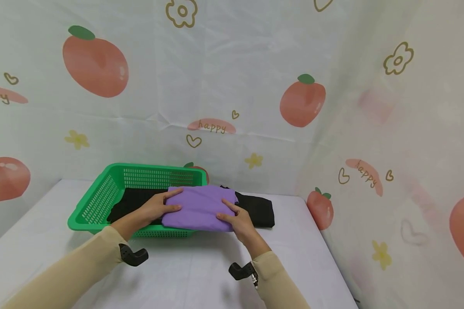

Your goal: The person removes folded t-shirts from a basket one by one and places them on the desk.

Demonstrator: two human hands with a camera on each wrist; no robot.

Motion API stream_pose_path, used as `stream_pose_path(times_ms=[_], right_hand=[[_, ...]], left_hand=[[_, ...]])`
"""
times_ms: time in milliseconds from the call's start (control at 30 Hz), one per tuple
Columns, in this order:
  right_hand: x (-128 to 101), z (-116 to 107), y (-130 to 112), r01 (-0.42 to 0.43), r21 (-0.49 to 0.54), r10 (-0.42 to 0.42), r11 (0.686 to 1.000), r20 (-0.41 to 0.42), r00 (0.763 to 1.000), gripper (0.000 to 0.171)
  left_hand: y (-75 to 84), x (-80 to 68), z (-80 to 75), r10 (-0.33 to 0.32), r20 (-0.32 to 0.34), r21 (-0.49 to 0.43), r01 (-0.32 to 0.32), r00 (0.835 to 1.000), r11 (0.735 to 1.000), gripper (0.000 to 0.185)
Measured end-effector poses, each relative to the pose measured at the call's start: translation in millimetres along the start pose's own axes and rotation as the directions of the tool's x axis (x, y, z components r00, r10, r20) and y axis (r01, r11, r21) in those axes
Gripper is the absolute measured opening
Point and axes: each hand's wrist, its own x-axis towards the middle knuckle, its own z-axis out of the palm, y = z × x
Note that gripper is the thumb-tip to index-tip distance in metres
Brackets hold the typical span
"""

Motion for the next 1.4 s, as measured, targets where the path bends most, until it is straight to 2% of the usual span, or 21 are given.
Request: stream_pose_path(times_ms=[200, 400, 800, 1033, 1400], right_hand=[[-3.0, -7.4, -1.3, 0.005, -0.022, -0.005, 1.0, -0.003, 1.0, 0.059], [-9.8, -19.4, -3.4, 0.005, -0.073, -0.007, 0.997, -0.037, 0.999, 0.059], [-16.9, -35.2, -2.6, -0.005, -0.041, 0.003, 0.999, -0.041, 0.999, 0.061], [-21.4, -43.2, 1.3, -0.014, 0.015, 0.015, 1.0, -0.043, 0.999, 0.063], [-27.7, -59.2, 5.6, -0.038, -0.016, 0.037, 0.999, -0.044, 0.998, 0.063]], left_hand=[[2.7, 2.7, 5.3, 0.019, 0.003, -0.004, -0.019, 1.0, 1.0, 0.066], [13.1, 1.3, 11.3, 0.047, 0.024, -0.015, -0.047, 0.999, 0.999, 0.066], [24.7, 3.5, 24.4, 0.025, 0.028, -0.043, -0.023, 0.999, 0.999, 0.065], [30.9, 3.9, 32.4, 0.009, 0.036, -0.036, -0.008, 0.999, 0.999, 0.065], [38.5, 5.7, 45.5, 0.012, 0.061, -0.086, -0.006, 0.998, 0.996, 0.064]])
